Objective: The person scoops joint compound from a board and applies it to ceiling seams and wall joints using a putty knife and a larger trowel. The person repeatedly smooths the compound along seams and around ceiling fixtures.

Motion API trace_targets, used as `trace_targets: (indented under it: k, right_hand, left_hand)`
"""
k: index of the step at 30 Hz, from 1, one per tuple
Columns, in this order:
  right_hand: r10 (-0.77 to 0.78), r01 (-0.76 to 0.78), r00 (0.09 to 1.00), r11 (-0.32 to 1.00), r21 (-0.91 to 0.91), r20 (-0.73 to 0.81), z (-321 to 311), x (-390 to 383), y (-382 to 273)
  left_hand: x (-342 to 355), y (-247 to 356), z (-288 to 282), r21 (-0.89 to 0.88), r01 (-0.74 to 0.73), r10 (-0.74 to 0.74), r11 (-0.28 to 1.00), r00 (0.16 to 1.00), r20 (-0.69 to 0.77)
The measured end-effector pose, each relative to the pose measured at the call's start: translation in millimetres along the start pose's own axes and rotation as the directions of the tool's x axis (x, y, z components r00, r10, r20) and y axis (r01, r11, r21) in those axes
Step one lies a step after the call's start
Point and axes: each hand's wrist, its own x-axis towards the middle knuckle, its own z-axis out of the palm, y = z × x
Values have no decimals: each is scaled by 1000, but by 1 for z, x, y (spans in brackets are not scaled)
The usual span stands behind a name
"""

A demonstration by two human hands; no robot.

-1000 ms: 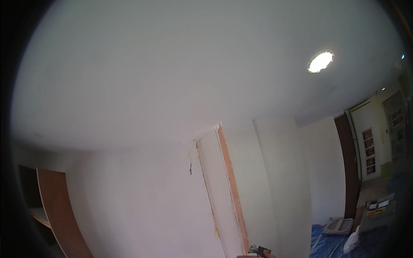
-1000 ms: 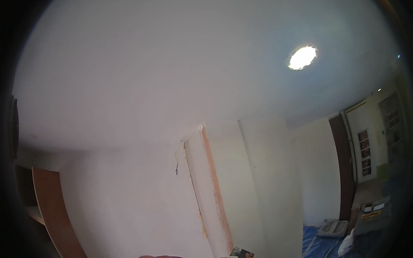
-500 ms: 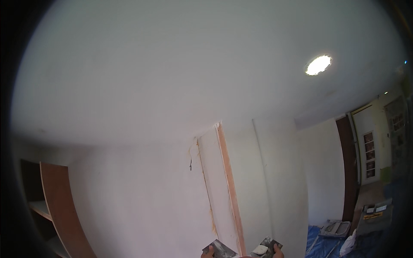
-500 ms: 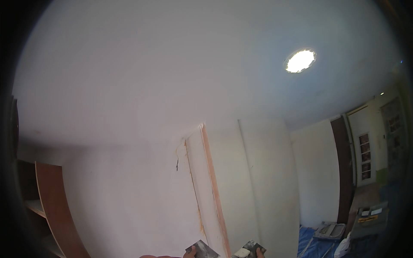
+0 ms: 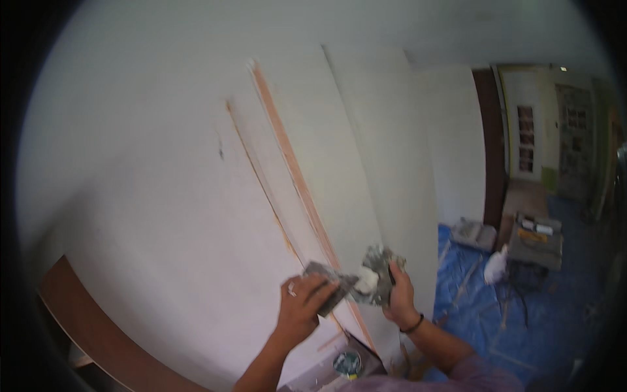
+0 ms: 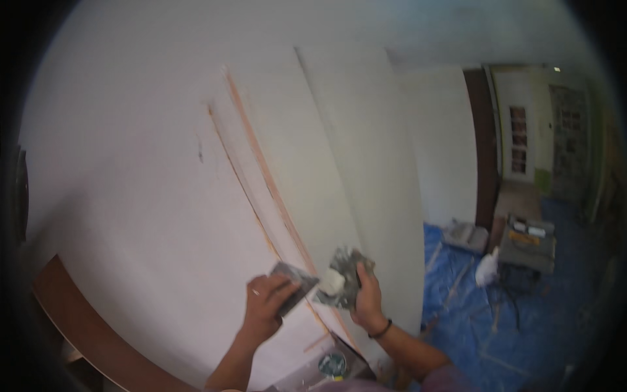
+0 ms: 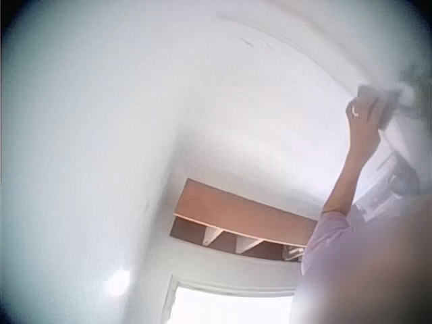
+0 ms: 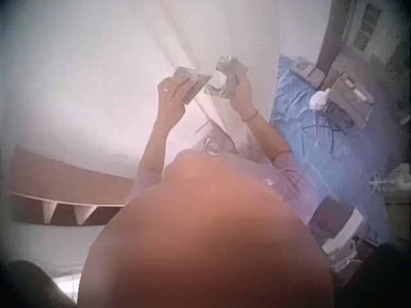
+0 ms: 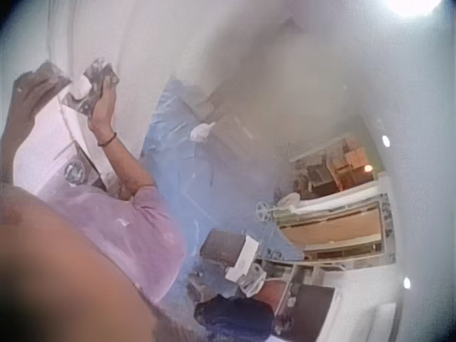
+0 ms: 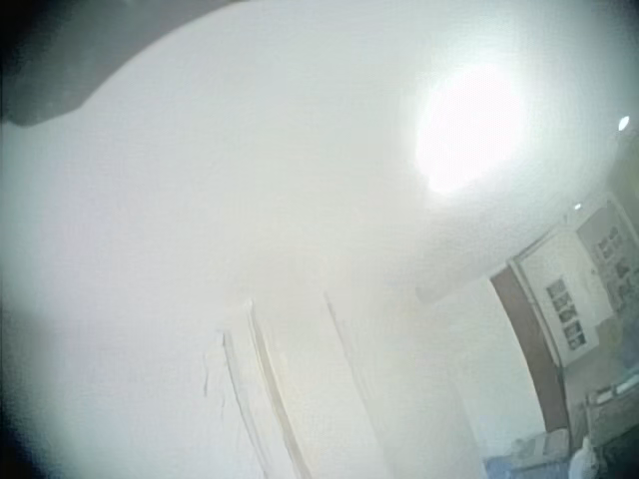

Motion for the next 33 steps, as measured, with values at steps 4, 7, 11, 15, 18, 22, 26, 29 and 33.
trace_targets:
  k: [4,7,11,15,18,22,26,29,33]
  right_hand:
    - [-37,37,999,999,7,-26,30,-9,-14]
    - [-104,104,994,994,15,-32,45,-18,-30]
    - [-115,112,992,991,-70,-54,41,-21,-26]
    - [-186,166,977,971,-170,-107,42,-21,-24]
    - [-334,271,924,917,-293,-189,23,-19,-33]
    - [-437,382,863,893,-238,-255,-2,-8,-39]
    - [-515,489,835,856,-169,-192,-19,-14,-60]
    - [-583,546,780,812,-208,-228,-43,-21,-73]
    - [-608,573,746,794,-202,-274,-39,-36,-71]
  left_hand:
    - [-1,10,-33,117,-89,92,989,996,-20]
    - [5,8,-26,82,-158,157,984,987,17]
    - [17,-1,-5,13,-243,242,970,967,77]
    - [23,-13,23,-39,-387,388,921,908,157]
    - [29,-19,39,-146,-435,456,888,873,172]
    - [17,-53,40,-302,-331,344,894,939,-11]
    - [52,-56,26,-925,-109,-377,363,891,-252]
    - [125,-57,1,-761,-531,-420,372,636,-648]
    - [188,-55,-103,-293,-617,-199,731,219,-955]
